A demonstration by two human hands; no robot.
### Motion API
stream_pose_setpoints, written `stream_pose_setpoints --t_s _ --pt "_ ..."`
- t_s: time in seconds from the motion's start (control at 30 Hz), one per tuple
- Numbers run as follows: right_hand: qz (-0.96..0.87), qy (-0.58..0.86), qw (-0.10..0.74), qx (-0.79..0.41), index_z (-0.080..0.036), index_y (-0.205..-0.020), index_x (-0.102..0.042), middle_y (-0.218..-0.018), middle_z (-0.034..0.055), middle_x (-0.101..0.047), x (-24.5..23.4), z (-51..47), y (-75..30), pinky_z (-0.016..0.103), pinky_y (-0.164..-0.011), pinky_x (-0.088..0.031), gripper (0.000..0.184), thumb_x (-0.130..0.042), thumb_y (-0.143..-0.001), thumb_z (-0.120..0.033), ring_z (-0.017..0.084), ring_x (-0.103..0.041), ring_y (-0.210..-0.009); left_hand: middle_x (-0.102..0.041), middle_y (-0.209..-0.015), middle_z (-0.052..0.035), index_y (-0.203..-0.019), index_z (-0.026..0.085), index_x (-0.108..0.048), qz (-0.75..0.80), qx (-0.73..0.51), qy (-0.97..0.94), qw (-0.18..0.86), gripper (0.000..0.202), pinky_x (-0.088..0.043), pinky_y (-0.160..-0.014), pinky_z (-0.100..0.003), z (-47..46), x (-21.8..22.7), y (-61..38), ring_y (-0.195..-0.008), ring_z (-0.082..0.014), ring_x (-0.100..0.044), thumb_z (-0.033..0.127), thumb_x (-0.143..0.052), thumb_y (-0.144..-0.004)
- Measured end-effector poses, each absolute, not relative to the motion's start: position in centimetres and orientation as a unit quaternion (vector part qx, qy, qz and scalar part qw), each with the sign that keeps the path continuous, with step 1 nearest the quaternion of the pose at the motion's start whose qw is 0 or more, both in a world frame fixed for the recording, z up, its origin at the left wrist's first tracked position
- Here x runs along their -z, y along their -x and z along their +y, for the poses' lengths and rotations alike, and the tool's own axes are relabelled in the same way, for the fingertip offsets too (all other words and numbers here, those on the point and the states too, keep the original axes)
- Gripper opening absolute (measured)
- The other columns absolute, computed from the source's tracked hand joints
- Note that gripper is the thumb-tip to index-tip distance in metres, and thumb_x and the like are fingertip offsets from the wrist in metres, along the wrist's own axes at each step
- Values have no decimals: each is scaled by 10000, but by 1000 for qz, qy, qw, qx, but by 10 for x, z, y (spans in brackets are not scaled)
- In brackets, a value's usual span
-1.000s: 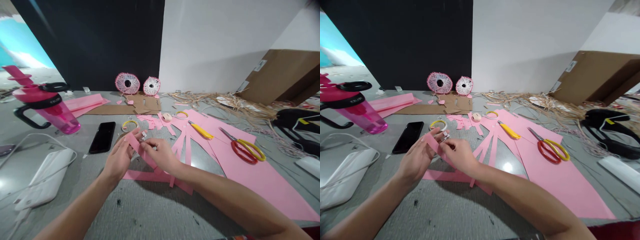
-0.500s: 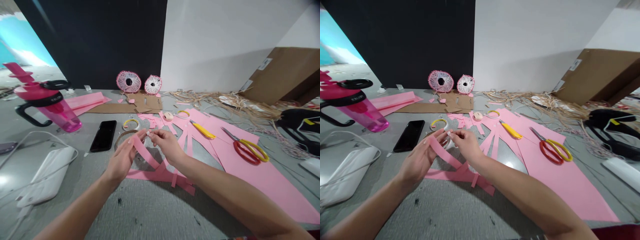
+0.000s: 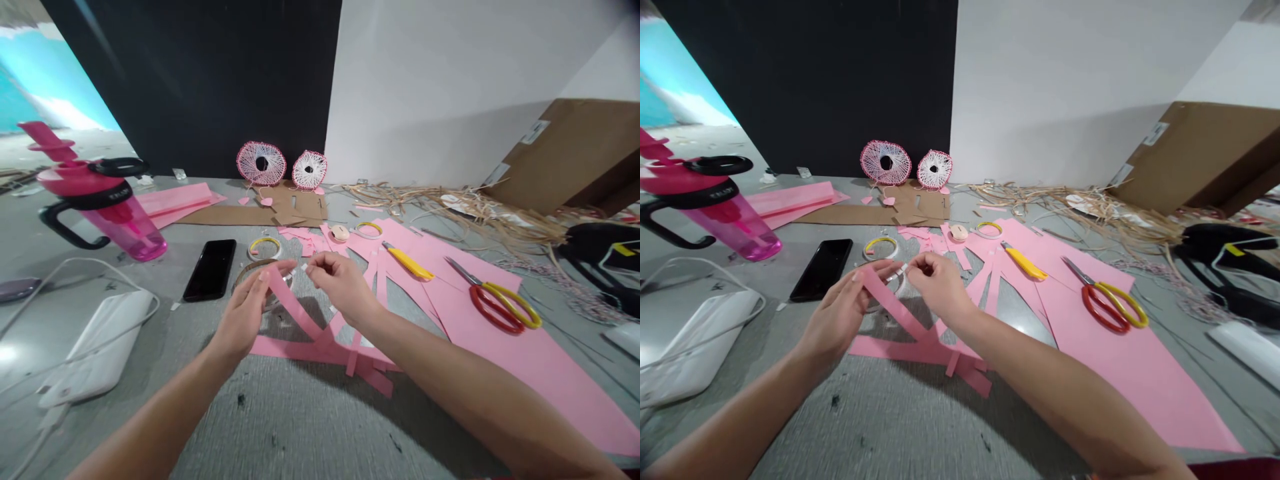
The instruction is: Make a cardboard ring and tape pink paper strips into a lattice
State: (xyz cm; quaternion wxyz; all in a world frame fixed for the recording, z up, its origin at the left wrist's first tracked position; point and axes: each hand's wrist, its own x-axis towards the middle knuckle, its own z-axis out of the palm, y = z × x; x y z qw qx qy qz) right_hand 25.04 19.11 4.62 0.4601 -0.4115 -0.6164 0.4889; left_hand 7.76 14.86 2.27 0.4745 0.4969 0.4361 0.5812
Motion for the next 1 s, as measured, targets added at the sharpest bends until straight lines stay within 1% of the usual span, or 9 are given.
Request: stream_pose_setpoints --t_s 0.1,0.2,0.27,0.4,0.53,0.67,0.77,0.9,1.0 --pt "-682 379 450 -433 -206 -740 -561 -684 -35 -533 -60 192 -259 264 -614 -384 109 -569 -791 -302 116 -471 -634 -655 -1363 -104 -1096 228 -762 467 -574 -523 424 391 -345 -1171 -474 151 -22 -75 -1360 -308 -514 513 -536 -954" --pt "-766 331 406 -372 -198 -759 -578 -753 -12 -594 -71 189 -265 271 -676 -415 81 -560 -819 -249 125 -523 -709 -671 -1342 -101 -1057 246 -783 483 -530 -561 413 369 -303 -1186 -530 150 -24 -76 -1366 -344 -500 531 -596 -914" --pt "-796 319 377 -350 -194 -756 -584 -772 -9 -605 -73 188 -267 266 -685 -421 85 -562 -834 -217 122 -532 -718 -678 -1333 -99 -1086 256 -777 488 -505 -579 414 380 -301 -1185 -546 148 -26 -78 -1345 -355 -521 542 -608 -902" --pt "-839 309 320 -313 -187 -796 -629 -791 -5 -620 -71 186 -268 260 -689 -411 69 -591 -854 -187 116 -532 -709 -671 -1350 -55 -1130 274 -758 489 -460 -614 416 387 -360 -1168 -492 145 -29 -83 -1340 -316 -534 516 -513 -955" --pt "-856 303 291 -302 -183 -809 -637 -796 -2 -627 -67 188 -269 258 -694 -404 59 -609 -861 -183 113 -528 -700 -717 -1263 -33 -1108 289 -759 479 -434 -642 413 351 -432 -1125 -449 143 -30 -87 -1308 -294 -563 453 -483 -965" --pt "-855 301 282 -314 -184 -779 -615 -783 -8 -627 -65 190 -269 253 -679 -391 75 -596 -851 -172 109 -521 -686 -756 -1137 -37 -1024 283 -761 465 -425 -669 395 315 -450 -1104 -445 143 -28 -89 -1251 -280 -598 365 -463 -964" --pt "-855 301 279 -319 -182 -773 -609 -792 -1 -641 -65 190 -269 259 -688 -391 73 -590 -842 -164 113 -525 -698 -761 -1083 -46 -975 271 -753 454 -420 -685 385 313 -485 -1055 -428 144 -28 -90 -1199 -270 -624 324 -445 -963" --pt "-851 304 271 -332 -184 -762 -593 -856 20 -683 -65 190 -269 265 -698 -398 84 -587 -844 -173 119 -530 -712 -757 -1059 -57 -924 249 -744 438 -416 -703 376 325 -530 -968 -408 144 -31 -92 -1129 -268 -653 308 -427 -966" --pt "-851 300 271 -335 -183 -755 -589 -875 30 -696 -63 190 -270 266 -698 -401 90 -587 -841 -158 118 -531 -708 -746 -1106 -59 -892 243 -738 433 -414 -712 366 334 -539 -951 -401 144 -33 -93 -1109 -266 -660 300 -418 -968"
